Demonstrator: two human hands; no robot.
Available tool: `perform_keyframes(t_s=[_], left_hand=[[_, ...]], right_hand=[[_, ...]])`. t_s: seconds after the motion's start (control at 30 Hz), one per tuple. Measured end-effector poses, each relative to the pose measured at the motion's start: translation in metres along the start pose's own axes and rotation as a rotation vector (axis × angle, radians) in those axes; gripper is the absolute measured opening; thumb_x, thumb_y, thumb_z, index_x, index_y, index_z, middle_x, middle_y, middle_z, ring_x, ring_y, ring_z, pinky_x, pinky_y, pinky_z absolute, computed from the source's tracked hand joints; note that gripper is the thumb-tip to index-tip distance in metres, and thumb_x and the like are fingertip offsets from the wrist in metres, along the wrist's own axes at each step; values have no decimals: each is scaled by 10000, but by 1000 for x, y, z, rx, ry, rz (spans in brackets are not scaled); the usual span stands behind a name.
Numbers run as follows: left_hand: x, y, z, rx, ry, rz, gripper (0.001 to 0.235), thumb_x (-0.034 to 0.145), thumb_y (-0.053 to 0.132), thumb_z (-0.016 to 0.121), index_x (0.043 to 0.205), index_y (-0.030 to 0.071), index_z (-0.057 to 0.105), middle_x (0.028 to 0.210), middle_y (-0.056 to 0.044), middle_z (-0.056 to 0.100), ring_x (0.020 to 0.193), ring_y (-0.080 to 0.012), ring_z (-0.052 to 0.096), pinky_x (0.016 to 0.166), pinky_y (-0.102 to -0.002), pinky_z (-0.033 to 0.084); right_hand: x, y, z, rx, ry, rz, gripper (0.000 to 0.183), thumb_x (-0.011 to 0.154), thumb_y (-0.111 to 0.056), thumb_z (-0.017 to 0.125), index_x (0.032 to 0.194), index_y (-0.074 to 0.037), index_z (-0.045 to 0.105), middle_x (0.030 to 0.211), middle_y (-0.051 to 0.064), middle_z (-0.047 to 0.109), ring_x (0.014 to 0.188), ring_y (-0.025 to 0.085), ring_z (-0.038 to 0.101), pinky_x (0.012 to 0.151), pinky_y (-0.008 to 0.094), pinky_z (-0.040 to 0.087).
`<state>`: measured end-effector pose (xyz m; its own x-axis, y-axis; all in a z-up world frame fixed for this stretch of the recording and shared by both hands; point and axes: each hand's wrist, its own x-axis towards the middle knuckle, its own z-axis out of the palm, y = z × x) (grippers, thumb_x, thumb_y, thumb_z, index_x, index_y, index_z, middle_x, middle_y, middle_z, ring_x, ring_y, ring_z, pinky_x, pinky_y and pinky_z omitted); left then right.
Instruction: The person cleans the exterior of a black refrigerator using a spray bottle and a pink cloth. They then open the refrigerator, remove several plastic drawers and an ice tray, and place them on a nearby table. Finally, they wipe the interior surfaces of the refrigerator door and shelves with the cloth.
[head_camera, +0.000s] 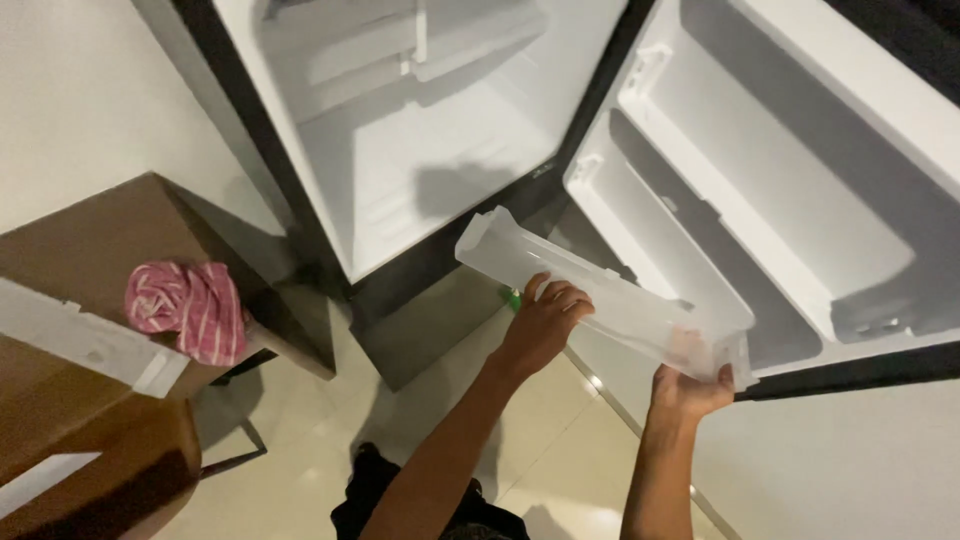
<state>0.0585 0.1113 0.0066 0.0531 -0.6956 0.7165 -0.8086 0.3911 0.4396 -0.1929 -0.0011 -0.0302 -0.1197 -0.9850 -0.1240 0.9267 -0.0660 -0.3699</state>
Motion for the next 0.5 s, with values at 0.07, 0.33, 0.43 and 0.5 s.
perform_keyframes(t_s=[0.07,0.33,0.43,0.5], left_hand=[[-7,-5,-3,34,2,-29,222,900,-4,613,1083,100,681,1159,-6,651,1219,-214,556,1219,-515,256],[-73,-22,-77,201,-73,19,199,918,72,639,1112,75,684,1134,-51,638,1173,-236,563,1165,-467,324],[-122,-25,-103,317,-274,-75,171,912,88,642,1076,84,688,1089,-45,648,1127,-228,575,1138,-438,351],[-152,-32,-120,367,-202,-164,142,904,93,651,1040,107,691,1066,-34,653,1165,-215,583,1151,-433,354]], right_hand=[[-8,10,8,-2,17,39,492,991,-250,384,1389,-6,537,1340,176,601,1159,332,616,1069,511,549],[-28,88,-85,-196,176,238,415,958,-219,383,1286,-45,568,1274,140,635,1145,312,635,1020,507,552],[-44,131,-156,-353,126,247,349,955,-184,418,1245,-56,566,1237,124,616,1137,309,609,1052,517,520],[-50,162,-210,-453,208,241,265,961,-258,446,1150,-90,526,1139,131,566,1054,326,563,998,551,494]])
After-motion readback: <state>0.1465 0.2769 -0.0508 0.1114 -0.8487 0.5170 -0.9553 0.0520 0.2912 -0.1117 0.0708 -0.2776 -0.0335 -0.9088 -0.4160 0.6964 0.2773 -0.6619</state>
